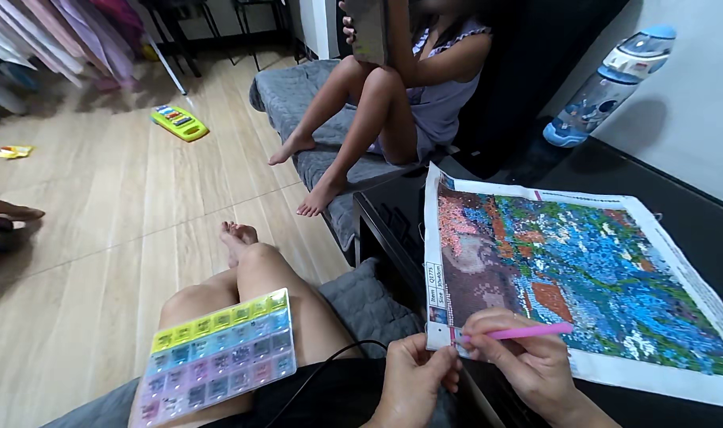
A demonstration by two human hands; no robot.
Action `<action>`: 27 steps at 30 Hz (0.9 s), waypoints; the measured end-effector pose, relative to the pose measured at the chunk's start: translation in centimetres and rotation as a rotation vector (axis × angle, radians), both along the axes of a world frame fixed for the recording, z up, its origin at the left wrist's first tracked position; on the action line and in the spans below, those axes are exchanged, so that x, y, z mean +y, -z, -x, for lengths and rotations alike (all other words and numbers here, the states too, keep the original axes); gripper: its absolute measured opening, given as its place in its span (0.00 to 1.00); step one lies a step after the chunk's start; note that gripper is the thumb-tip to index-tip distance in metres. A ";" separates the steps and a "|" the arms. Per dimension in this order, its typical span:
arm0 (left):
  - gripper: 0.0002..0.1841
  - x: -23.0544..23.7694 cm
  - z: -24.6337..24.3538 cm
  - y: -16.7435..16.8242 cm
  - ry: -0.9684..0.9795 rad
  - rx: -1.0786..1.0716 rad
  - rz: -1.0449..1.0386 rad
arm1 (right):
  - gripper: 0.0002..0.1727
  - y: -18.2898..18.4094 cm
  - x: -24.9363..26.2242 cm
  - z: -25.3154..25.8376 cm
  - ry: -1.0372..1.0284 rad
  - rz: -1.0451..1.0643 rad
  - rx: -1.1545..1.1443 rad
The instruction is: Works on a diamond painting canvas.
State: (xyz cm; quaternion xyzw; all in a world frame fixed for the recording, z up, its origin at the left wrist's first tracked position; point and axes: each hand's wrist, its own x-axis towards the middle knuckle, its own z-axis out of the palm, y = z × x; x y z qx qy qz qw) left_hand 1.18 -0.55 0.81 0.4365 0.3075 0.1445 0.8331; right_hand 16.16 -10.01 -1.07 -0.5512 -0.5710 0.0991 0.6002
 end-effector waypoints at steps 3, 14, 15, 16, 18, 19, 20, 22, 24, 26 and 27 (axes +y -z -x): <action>0.06 0.0 0.0 0.1 0.002 -0.005 -0.005 | 0.09 0.0 0.0 0.0 0.024 -0.008 0.002; 0.04 0.3 -0.3 0.1 0.008 0.001 -0.033 | 0.09 0.1 0.1 -0.1 0.030 -0.003 0.014; 0.04 0.3 -0.4 0.1 0.008 0.003 -0.033 | 0.09 0.1 0.1 -0.1 0.029 -0.004 0.018; 0.04 0.3 -0.5 0.1 0.006 0.006 -0.033 | 0.09 0.1 0.1 -0.1 0.029 -0.001 0.018; 0.04 0.2 -0.6 0.1 0.000 0.008 -0.035 | 0.08 0.1 0.1 -0.1 0.032 0.007 0.010; 0.04 0.2 -0.7 0.1 -0.004 0.004 -0.037 | 0.08 0.1 0.1 -0.1 0.032 0.006 0.007; 0.04 0.2 -0.7 0.1 -0.009 0.002 -0.039 | 0.08 0.1 0.1 -0.1 0.029 0.005 0.007; 0.04 0.1 -0.9 0.1 -0.020 0.001 -0.042 | 0.08 0.1 0.1 -0.1 0.019 0.003 0.022; 0.04 -0.1 -1.0 0.1 -0.031 0.000 -0.043 | 0.07 0.2 0.1 0.0 0.005 0.004 0.042; 0.05 -0.2 -1.1 0.1 -0.035 0.004 -0.050 | 0.07 0.2 0.1 0.0 0.002 0.004 0.046; 0.04 -0.2 -1.1 0.1 -0.033 0.007 -0.054 | 0.08 0.2 0.1 0.0 0.007 0.008 0.051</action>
